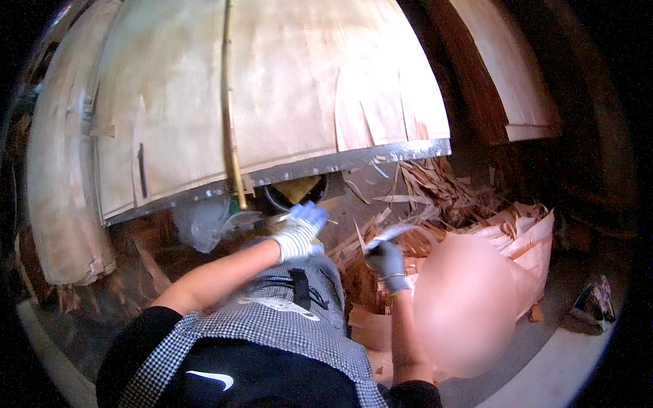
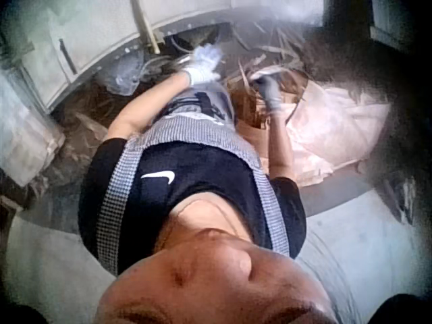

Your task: The person prepares thin sheets of wood veneer by hand and using a tool. They pull a sheet from a large stack, place it onto a workbench, and use a tool to trim or scrape the edges. They handle several thin strips and larger sheets of wood throughout the process.

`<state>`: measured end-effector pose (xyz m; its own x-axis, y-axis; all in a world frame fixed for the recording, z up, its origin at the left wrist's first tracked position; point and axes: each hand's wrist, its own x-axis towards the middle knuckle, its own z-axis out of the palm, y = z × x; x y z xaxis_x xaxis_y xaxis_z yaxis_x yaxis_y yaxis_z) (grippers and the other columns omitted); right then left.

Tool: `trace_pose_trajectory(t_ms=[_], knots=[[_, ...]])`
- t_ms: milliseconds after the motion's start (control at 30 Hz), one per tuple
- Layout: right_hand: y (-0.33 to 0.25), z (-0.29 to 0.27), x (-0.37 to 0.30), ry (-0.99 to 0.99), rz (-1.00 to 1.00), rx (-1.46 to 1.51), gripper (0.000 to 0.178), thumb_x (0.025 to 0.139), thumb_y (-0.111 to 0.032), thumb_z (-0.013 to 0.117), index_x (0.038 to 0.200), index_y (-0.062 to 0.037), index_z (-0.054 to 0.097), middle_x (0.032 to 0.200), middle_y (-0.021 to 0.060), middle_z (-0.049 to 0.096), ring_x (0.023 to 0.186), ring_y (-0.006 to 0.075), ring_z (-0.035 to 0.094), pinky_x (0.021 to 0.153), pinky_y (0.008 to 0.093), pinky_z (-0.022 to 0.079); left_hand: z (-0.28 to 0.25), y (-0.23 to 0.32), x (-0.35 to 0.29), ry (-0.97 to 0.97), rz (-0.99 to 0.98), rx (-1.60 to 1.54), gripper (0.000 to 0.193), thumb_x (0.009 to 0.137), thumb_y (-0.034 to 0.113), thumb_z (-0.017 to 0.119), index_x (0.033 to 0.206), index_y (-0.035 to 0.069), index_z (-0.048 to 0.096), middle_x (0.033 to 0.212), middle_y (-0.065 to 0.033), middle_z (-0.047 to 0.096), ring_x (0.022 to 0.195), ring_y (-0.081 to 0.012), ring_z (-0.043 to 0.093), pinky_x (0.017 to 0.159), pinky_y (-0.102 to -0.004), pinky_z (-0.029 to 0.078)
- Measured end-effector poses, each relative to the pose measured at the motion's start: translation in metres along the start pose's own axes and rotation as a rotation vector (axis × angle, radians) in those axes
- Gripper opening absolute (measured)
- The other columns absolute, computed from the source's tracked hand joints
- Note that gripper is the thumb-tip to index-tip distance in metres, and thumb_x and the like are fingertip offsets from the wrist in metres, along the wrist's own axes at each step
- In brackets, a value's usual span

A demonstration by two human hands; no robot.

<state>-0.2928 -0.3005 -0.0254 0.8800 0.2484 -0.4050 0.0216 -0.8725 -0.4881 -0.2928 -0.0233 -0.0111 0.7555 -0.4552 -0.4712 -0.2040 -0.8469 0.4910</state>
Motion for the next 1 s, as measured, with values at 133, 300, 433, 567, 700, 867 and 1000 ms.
trace_pose_trajectory(t_ms=[133,300,433,567,700,867,1000], knots=[[-0.142,-0.016,0.034,-0.078,-0.080,0.560,0.018,0.069,-0.013,0.071,0.074,-0.0021,0.057,0.066,0.0067,0.058,0.059,0.0171,0.056,0.055,0.0284,0.044,-0.026,0.003,-0.031,0.124,-0.007,-0.671,0.055,0.076,0.026,0.063,0.122,0.001,0.046,0.126,-0.0187,0.045,0.113,-0.0259,0.046,0.094,-0.0353,0.036],[-0.227,-0.016,0.054,-0.358,0.117,1.355,0.026,0.079,-0.012,0.065,0.101,-0.0023,0.056,0.083,0.0013,0.059,0.071,0.0106,0.056,0.053,0.0210,0.045,-0.080,-0.033,-0.079,0.460,-0.181,-1.060,0.024,0.083,0.021,0.058,0.099,0.004,0.062,0.081,-0.0104,0.065,0.072,-0.0167,0.060,0.067,-0.0307,0.047],[-0.262,0.003,0.084,-0.664,0.251,1.535,0.032,0.084,-0.025,0.058,0.108,-0.0057,0.055,0.090,0.0043,0.060,0.078,0.0124,0.056,0.052,0.0203,0.043,-0.096,-0.060,-0.104,0.624,-0.236,-0.630,0.027,0.082,0.033,0.055,0.082,0.007,0.062,0.071,-0.0181,0.059,0.065,-0.0337,0.057,0.059,-0.0420,0.044],[-0.289,-0.009,0.166,-0.427,0.338,1.498,0.020,0.089,-0.028,0.049,0.094,-0.0095,0.055,0.061,-0.0014,0.049,0.045,0.0078,0.042,0.038,0.0195,0.036,-0.069,-0.110,-0.118,0.660,0.104,-0.009,0.019,0.073,0.026,0.058,0.077,0.008,0.063,0.069,-0.0130,0.060,0.064,-0.0300,0.058,0.063,-0.0409,0.046],[-0.369,-0.021,0.238,0.138,-0.165,0.984,0.017,0.088,-0.017,0.050,0.100,-0.0045,0.054,0.067,0.0052,0.057,0.051,0.0120,0.054,0.042,0.0227,0.044,-0.149,-0.239,-0.144,0.858,-0.161,-0.384,0.017,0.075,0.013,0.057,0.088,0.002,0.060,0.085,-0.0160,0.061,0.080,-0.0316,0.058,0.072,-0.0403,0.046],[-0.517,0.048,0.273,-0.393,-0.171,0.416,0.014,0.085,-0.015,0.052,0.089,-0.0029,0.057,0.070,0.0087,0.063,0.053,0.0145,0.059,0.040,0.0247,0.041,-0.196,-0.407,-0.156,1.095,-0.870,0.133,0.047,0.075,0.023,0.059,0.119,0.010,0.047,0.118,-0.0106,0.049,0.104,-0.0270,0.048,0.087,-0.0426,0.038],[-0.567,0.116,0.330,-0.433,-0.170,0.365,0.018,0.081,-0.017,0.055,0.082,-0.0004,0.061,0.066,0.0095,0.063,0.053,0.0155,0.060,0.043,0.0278,0.043,-0.218,-0.421,-0.154,0.884,-0.996,-0.057,0.059,0.071,0.026,0.063,0.124,0.011,0.043,0.122,-0.0081,0.045,0.109,-0.0267,0.045,0.091,-0.0441,0.035]])
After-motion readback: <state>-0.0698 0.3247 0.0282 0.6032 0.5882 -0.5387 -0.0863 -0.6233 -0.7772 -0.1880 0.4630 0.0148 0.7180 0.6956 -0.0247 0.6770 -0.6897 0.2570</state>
